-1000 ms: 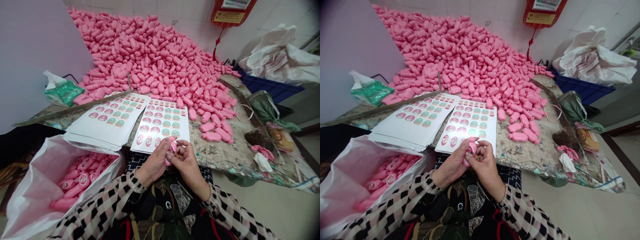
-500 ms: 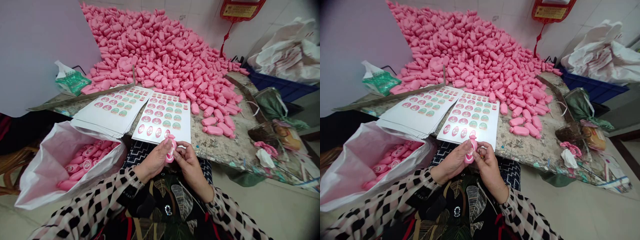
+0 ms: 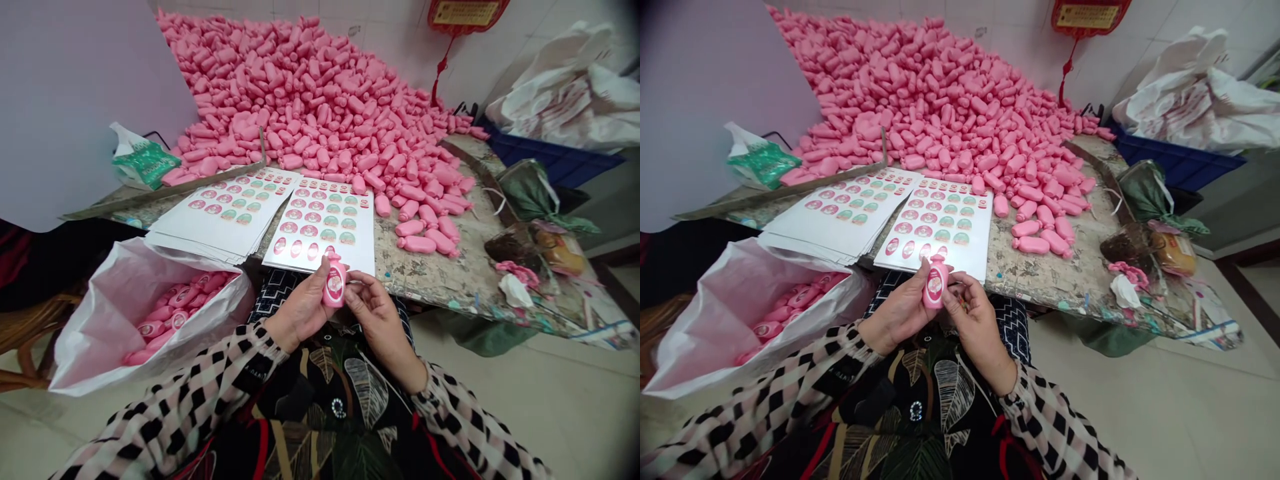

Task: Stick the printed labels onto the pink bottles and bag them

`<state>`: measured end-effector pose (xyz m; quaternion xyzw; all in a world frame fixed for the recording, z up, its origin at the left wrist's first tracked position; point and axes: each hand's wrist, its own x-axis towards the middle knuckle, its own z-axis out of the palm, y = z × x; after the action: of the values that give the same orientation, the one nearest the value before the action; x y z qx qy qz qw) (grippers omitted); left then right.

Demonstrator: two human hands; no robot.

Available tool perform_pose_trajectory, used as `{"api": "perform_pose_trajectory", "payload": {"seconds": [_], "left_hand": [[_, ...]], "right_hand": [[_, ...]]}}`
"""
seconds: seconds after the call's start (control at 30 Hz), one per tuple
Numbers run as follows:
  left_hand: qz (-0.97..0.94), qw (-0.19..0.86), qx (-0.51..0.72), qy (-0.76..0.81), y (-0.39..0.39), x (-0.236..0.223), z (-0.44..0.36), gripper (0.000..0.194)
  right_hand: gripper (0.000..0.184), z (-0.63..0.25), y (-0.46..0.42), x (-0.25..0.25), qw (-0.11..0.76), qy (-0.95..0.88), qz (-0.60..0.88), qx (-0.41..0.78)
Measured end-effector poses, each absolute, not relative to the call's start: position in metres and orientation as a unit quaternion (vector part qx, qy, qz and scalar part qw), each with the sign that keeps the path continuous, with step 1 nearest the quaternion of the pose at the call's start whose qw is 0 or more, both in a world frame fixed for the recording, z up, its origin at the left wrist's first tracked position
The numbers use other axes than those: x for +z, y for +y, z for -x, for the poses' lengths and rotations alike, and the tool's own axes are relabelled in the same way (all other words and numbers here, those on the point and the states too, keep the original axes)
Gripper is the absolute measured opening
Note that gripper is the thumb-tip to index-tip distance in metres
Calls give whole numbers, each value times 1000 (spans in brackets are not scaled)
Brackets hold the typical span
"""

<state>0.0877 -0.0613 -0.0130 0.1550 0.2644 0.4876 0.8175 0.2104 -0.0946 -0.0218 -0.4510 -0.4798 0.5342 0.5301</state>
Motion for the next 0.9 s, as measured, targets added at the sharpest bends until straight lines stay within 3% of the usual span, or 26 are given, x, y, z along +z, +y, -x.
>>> {"api": "perform_pose_trajectory", "payload": {"seconds": [0.4, 0.73, 0.9], "left_hand": [[-284, 813, 414, 294, -75, -10, -81, 29], [-289, 797, 412, 334, -79, -4, -68, 31], [-366, 695, 433, 442, -73, 8, -26, 38]], "right_hand": [[65, -216, -112, -23, 466, -548, 441, 537], [57, -207, -109, -18, 454, -540, 446, 551], [53, -211, -107, -18, 441, -551, 498, 504]]}}
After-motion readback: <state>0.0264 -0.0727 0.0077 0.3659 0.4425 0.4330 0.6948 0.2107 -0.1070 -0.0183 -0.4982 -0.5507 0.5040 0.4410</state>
